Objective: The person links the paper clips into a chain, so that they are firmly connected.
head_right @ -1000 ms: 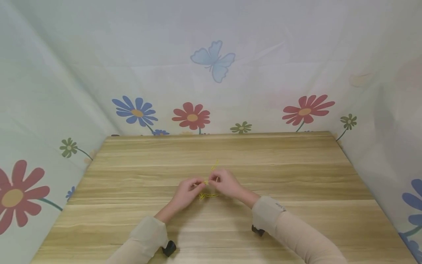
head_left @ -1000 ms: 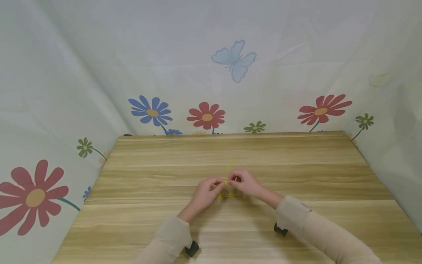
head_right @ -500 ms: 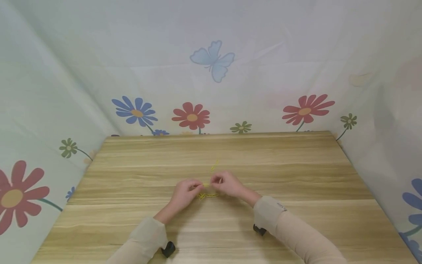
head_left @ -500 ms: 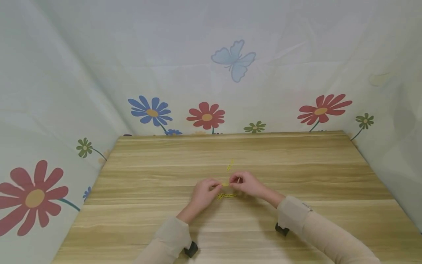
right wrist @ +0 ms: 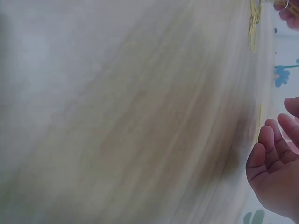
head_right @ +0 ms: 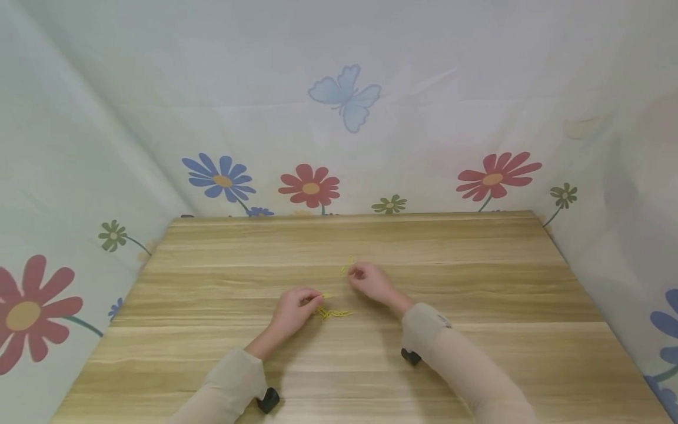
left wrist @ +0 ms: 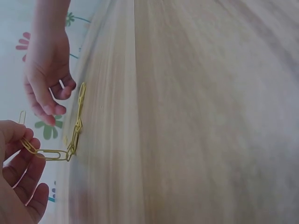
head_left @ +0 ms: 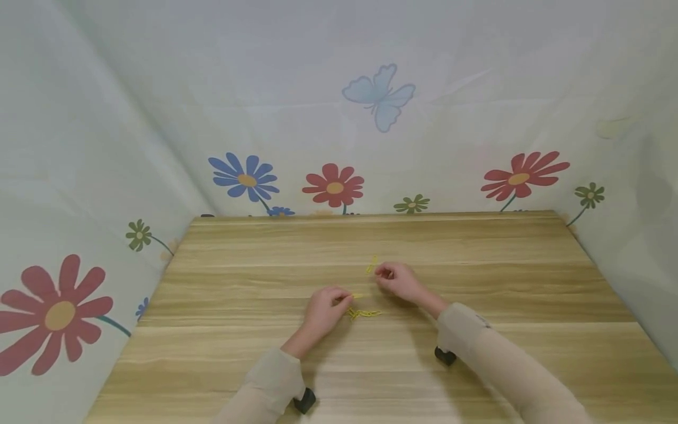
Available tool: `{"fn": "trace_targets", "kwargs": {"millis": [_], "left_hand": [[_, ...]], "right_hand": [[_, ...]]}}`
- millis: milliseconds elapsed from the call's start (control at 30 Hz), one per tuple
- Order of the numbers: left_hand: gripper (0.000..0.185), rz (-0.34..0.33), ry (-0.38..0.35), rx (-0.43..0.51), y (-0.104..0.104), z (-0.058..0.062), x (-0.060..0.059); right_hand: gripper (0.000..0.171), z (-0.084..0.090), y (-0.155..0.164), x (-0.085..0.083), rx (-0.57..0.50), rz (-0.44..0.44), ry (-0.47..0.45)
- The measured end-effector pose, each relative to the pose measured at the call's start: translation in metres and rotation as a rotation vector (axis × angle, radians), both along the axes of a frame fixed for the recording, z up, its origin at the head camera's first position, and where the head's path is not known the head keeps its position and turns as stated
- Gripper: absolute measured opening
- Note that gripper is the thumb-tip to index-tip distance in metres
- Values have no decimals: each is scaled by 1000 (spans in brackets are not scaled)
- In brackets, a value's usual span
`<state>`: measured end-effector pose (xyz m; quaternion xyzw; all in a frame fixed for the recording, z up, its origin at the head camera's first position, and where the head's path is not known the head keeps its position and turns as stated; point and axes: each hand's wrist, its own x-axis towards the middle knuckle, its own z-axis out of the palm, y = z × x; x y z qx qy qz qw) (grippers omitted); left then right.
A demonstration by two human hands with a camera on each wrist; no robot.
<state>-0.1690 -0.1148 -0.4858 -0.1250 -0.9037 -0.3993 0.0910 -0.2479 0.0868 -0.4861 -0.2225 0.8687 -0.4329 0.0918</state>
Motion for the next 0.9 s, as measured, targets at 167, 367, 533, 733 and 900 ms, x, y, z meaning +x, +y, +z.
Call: {"fn": "trace_targets", "kwargs": {"millis": [167, 367, 533, 733, 900], "left_hand": [[13, 12, -24, -6, -1, 2, 0], [12, 11, -6, -12, -2, 1, 1], [11, 4, 8, -6, -2, 0, 0], [12, 8, -3, -8, -2, 1, 1], [12, 13, 2, -15, -1, 1, 2]], "right_hand": [[25, -5, -2, -9, 63, 5, 44], [32, -5, -9, -20, 166, 23, 80], [31, -3, -14, -26, 243, 21, 89], [25, 0, -17, -27, 310, 9, 83], [18, 0, -18, -26, 316, -10, 88]]}}
